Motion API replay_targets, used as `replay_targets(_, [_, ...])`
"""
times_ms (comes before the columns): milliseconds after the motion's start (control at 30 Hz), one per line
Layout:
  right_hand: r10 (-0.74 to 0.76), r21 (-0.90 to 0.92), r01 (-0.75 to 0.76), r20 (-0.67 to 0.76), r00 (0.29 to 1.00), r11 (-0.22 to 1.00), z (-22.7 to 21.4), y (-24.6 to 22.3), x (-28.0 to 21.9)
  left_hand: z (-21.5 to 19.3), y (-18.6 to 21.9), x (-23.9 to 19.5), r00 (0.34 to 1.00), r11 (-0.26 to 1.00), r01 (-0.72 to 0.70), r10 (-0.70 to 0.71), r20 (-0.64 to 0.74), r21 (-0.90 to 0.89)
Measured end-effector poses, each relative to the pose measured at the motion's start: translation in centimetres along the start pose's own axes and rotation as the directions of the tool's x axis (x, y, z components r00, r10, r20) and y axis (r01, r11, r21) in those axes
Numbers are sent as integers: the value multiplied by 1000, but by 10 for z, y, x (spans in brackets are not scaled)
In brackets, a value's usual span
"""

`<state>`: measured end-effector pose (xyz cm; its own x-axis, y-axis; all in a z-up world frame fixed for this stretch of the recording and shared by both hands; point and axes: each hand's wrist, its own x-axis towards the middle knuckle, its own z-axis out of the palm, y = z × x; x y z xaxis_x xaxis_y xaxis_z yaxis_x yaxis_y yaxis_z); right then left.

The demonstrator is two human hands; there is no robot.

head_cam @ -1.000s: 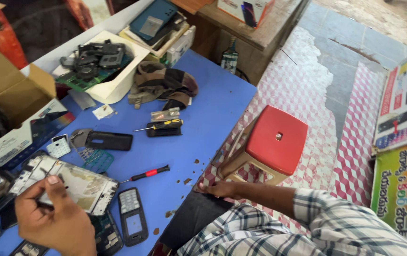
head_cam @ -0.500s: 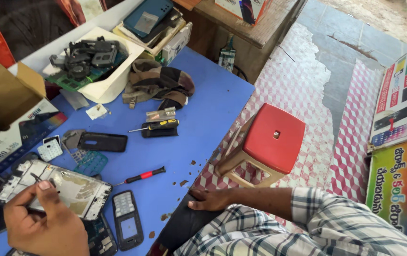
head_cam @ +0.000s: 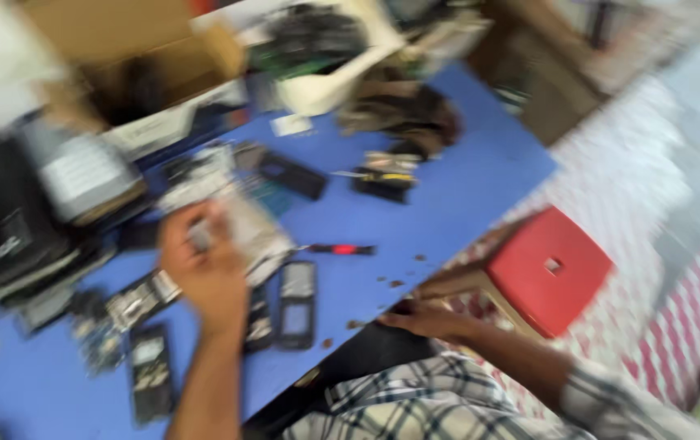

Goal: The person holds a disassembled mobile phone and repeatedly peels off adhesive backing from the internal frame using fingers. The person rotates the phone to access different edges and continues removing adhesive strips throughout the clip.

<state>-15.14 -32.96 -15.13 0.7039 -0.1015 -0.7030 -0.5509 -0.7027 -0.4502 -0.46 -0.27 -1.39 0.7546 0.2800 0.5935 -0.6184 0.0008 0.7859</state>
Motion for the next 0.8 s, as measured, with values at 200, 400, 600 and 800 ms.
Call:
replay_targets(200, [-758,-178,798,251,602,576,-85,-72,-125,4,-1,3,988,943,139,-152,-18,-301])
replay_targets(400, [-826,-219,804,-13,564,553,-126,-161,-162,3,5,5,985,978,171,-170,21,-122])
replay_targets(600, [-858,-153,863,-284,428,481,-98,-264,-96,6,3,9,986,986,161,-160,41,-33])
replay_targets(800, [-867,-78,930,-397,301,358,-75,-311,-56,1,1,11,989,989,145,-146,-12,-7])
